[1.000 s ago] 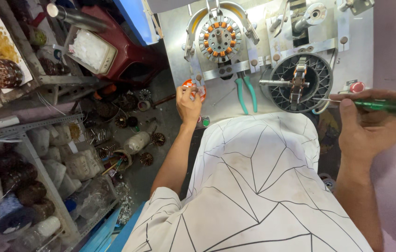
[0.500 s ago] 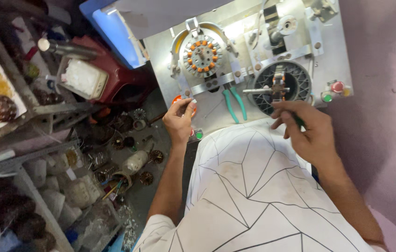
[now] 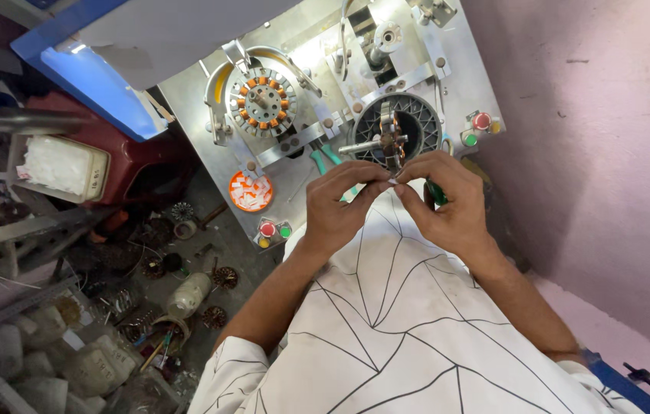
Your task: The person uses a screwdriver and pliers to adjust copper wires on a fan stator at a winding machine. They use scissors to cut material and apply tape to the wire connections.
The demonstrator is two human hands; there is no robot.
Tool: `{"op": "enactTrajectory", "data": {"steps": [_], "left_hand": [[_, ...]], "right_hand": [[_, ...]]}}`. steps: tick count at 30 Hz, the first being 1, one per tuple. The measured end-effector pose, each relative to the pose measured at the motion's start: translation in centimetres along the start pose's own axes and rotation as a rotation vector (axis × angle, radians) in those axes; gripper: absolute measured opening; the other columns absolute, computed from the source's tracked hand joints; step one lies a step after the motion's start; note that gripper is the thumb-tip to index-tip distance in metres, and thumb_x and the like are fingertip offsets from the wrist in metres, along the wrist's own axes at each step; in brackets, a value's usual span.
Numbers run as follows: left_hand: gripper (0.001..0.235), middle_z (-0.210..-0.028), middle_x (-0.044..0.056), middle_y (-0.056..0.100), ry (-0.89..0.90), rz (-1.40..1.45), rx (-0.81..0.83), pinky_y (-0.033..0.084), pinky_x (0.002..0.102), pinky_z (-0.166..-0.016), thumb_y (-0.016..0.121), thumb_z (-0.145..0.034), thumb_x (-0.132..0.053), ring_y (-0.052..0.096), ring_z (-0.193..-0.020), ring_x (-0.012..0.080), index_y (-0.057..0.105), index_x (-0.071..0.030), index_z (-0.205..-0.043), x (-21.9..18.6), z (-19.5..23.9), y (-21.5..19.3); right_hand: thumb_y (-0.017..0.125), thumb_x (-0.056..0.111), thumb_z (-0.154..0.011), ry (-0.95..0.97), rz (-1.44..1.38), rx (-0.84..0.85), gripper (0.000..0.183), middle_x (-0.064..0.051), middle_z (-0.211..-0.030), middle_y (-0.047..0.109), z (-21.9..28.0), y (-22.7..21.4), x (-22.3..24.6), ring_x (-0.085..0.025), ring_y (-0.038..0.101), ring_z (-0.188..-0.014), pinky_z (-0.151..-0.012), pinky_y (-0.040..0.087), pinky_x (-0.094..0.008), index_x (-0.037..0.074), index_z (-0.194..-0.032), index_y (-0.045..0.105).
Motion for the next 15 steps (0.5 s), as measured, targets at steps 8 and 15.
{"op": "enactTrajectory", "data": {"steps": [8, 15], "left_hand": [[0.024, -0.095, 0.007, 0.07, -0.073, -0.002, 0.261, 0.057, 0.034, -0.073, 0.072, -0.091, 0.003, 0.071, -0.083, 0.0202, 0.063, -0.002, -0.113, 2.5, 0.3, 2.7], [0.032, -0.107, 0.007, 0.065, -0.026, 0.056, 0.112, 0.053, 0.036, -0.087, 0.079, -0.088, -0.01, 0.062, -0.097, 0.0202, 0.065, -0.005, -0.116, 5.7, -2.1, 1.3]], "right_hand": [[0.071, -0.005, -0.09, 0.093, 0.05, 0.062, 0.015, -0.009, -0.092, 0.067, 1.1, 1.2, -2.6, -0.017, 0.066, -0.078, -0.069, 0.05, -0.029, 0.002, -0.102, 0.064], [0.073, -0.003, -0.096, 0.16, 0.04, -0.185, 0.017, -0.01, -0.089, 0.069, 0.1, 0.7, -4.3, -0.013, 0.067, -0.078, -0.07, 0.052, -0.026, 0.0, -0.112, 0.065]]}}
Point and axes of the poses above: each hand's wrist, its own z-axis away from the middle knuckle, its own y-axis out of the palm, x = y × z, the point moved 6 cm from there along -z, towards the middle knuckle
